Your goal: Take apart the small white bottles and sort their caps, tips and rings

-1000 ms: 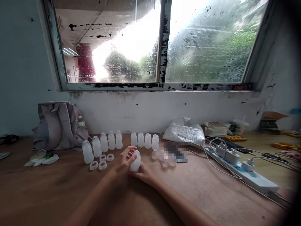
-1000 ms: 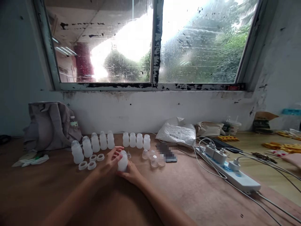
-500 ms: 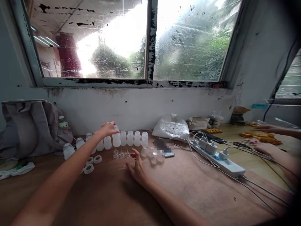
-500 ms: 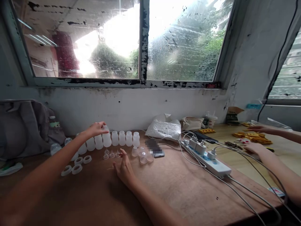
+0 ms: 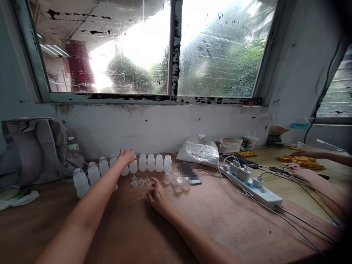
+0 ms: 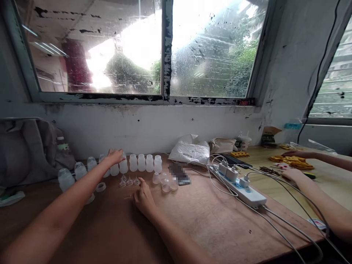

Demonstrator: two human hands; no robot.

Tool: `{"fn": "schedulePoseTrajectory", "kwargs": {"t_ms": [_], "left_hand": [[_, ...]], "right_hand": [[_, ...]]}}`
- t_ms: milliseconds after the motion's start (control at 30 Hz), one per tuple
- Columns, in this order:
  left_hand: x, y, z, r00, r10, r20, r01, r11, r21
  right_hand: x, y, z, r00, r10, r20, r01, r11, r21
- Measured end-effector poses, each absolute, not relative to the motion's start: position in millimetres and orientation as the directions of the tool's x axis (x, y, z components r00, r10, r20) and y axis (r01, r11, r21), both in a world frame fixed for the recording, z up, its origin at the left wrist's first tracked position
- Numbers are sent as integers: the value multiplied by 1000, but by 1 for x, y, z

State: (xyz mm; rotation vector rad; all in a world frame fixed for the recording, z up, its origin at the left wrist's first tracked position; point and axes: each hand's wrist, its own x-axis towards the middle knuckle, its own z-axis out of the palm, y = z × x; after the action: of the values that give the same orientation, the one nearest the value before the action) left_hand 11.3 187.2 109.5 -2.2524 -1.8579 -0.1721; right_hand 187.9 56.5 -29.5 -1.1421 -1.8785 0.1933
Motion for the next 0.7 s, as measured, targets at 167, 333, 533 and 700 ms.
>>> {"fn": "schedulePoseTrajectory", "kwargs": {"t_ms": [167,333,533,700], "left_hand": [[6,147,105,211,780,589,970,-241,-28],[-29,91,52,214,635,742,960,-278,-38],[-64,73,-12,76,725,685,994,-109,5],[-59,66,-11,76,778,624,980,-175,99]], "right_hand": [[189,60,-30,-193,810,554,697,510,-504],[174,86,-27,-148,859,490,820,384,-425],[162,115,-27,-65,853,517,835,330,-440],[163,97,-19,-89,758,646,697,511,-503]]}}
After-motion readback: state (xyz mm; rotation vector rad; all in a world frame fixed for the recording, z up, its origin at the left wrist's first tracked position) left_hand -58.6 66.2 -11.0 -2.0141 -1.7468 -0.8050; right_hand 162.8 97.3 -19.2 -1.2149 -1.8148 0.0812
